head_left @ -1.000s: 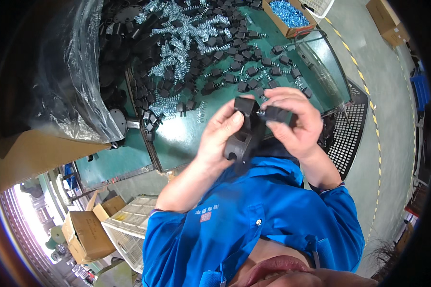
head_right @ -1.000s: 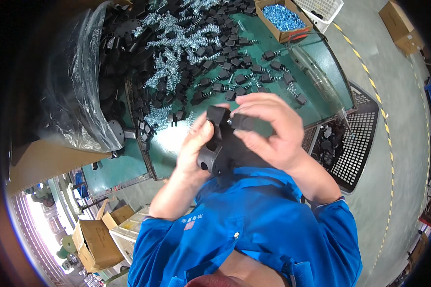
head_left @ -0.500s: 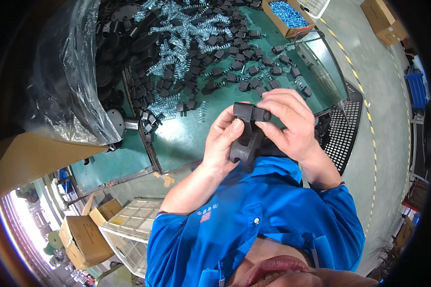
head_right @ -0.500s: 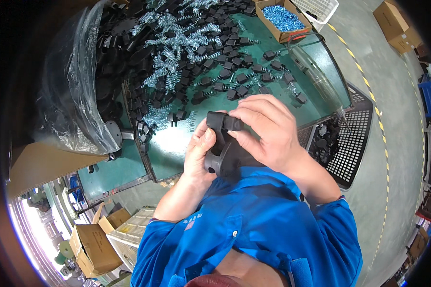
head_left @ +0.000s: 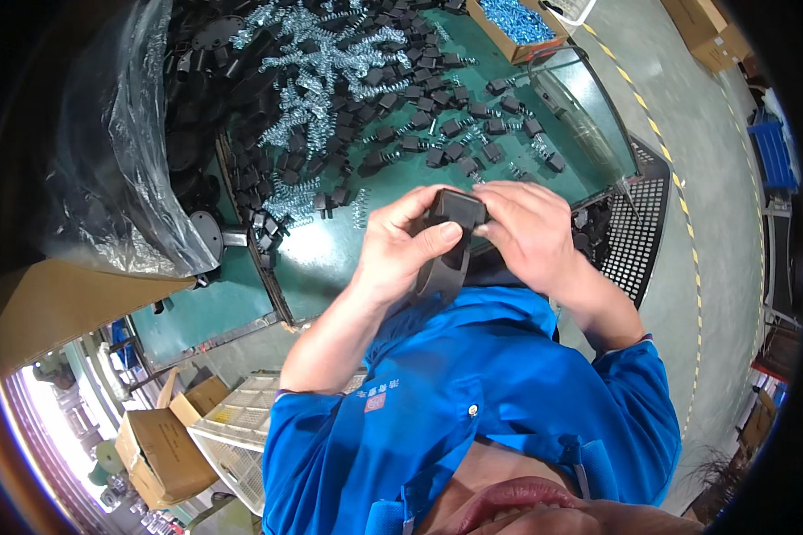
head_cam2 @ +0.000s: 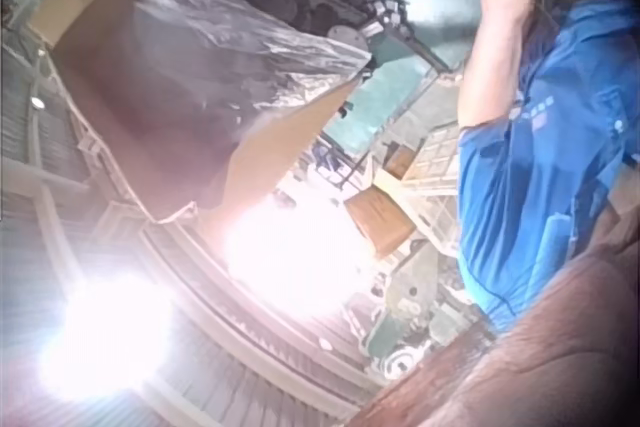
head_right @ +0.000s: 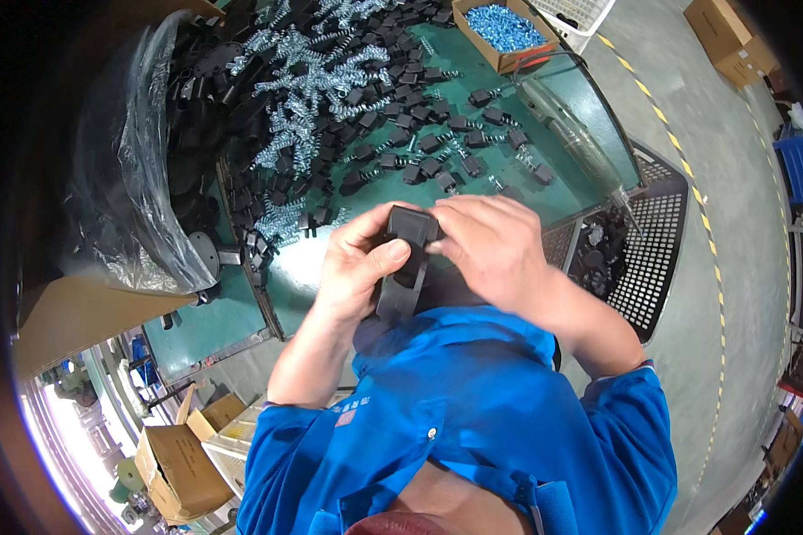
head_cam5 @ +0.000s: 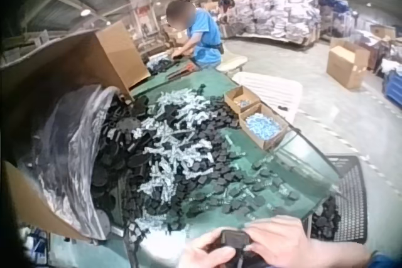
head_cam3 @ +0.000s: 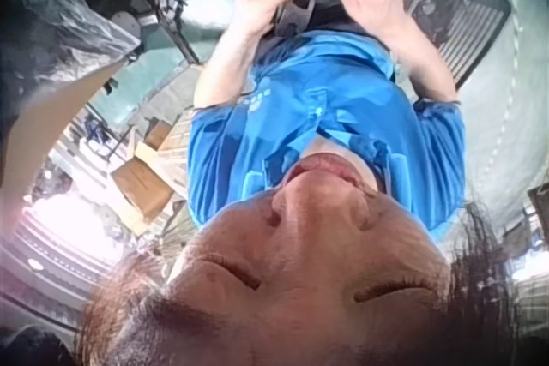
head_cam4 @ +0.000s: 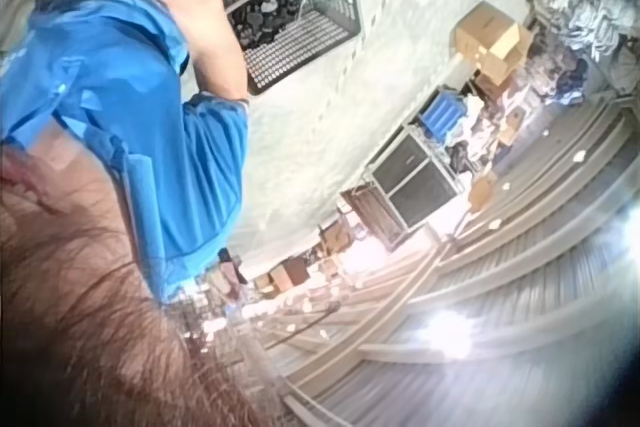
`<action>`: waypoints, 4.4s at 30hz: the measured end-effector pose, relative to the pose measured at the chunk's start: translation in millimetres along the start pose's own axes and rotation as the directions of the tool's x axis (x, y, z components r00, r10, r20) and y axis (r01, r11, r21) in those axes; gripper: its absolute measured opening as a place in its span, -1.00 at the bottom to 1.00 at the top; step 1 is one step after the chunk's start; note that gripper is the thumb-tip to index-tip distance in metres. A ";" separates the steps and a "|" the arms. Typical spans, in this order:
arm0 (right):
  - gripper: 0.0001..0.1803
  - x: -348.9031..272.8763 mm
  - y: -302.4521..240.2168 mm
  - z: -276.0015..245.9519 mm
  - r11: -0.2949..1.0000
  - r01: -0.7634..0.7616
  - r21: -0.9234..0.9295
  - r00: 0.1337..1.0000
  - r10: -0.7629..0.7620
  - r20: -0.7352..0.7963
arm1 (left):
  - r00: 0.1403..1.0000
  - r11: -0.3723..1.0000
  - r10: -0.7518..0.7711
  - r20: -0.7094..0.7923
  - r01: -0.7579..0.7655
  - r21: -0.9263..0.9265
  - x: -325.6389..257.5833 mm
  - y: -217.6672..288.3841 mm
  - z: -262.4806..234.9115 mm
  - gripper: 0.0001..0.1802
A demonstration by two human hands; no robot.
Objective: The person assembles small metal springs into black plastic housings on a green workbench. They pick up a spring and a housing, insert the spring, and then use a handheld tool to secure the assembly before placing it in a basket.
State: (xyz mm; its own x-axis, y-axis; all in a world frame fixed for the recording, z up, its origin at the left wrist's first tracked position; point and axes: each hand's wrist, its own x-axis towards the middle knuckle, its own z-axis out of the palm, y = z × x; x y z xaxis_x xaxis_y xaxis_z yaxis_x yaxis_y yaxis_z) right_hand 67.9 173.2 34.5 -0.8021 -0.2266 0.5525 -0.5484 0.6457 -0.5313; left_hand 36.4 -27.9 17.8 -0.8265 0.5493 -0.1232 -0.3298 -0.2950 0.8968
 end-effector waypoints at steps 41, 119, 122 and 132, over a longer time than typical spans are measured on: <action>-0.08 16.8 25.8 -44.3 0.619 0.190 0.762 0.965 0.027 -0.262 | 0.916 -0.018 0.150 0.371 -0.373 0.928 43.7 -20.7 8.4 -0.57; -0.52 -21.6 46.1 -27.0 0.694 -0.324 0.643 0.936 0.336 0.109 | 0.861 0.571 -0.425 0.279 0.494 -0.655 28.1 -25.5 38.4 -0.48; -0.38 -18.2 29.4 -20.9 0.529 -0.518 0.672 0.855 0.335 0.395 | 0.893 0.525 -0.384 0.235 0.421 -0.740 23.8 -19.9 42.9 -0.54; -0.52 -30.7 30.4 -35.4 0.396 -0.642 0.657 0.762 0.426 0.488 | 0.830 0.751 -0.535 0.157 0.552 -0.363 14.9 -30.2 43.8 -0.51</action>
State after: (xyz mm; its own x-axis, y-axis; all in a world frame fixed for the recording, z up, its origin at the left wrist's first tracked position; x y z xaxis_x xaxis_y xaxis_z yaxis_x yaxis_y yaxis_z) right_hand 84.2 225.6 24.1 -0.9601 -0.2534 -0.1182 0.1420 -0.0775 -0.9868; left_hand 54.0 23.4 7.5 -0.4385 0.7364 -0.5153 -0.8694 -0.2024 0.4507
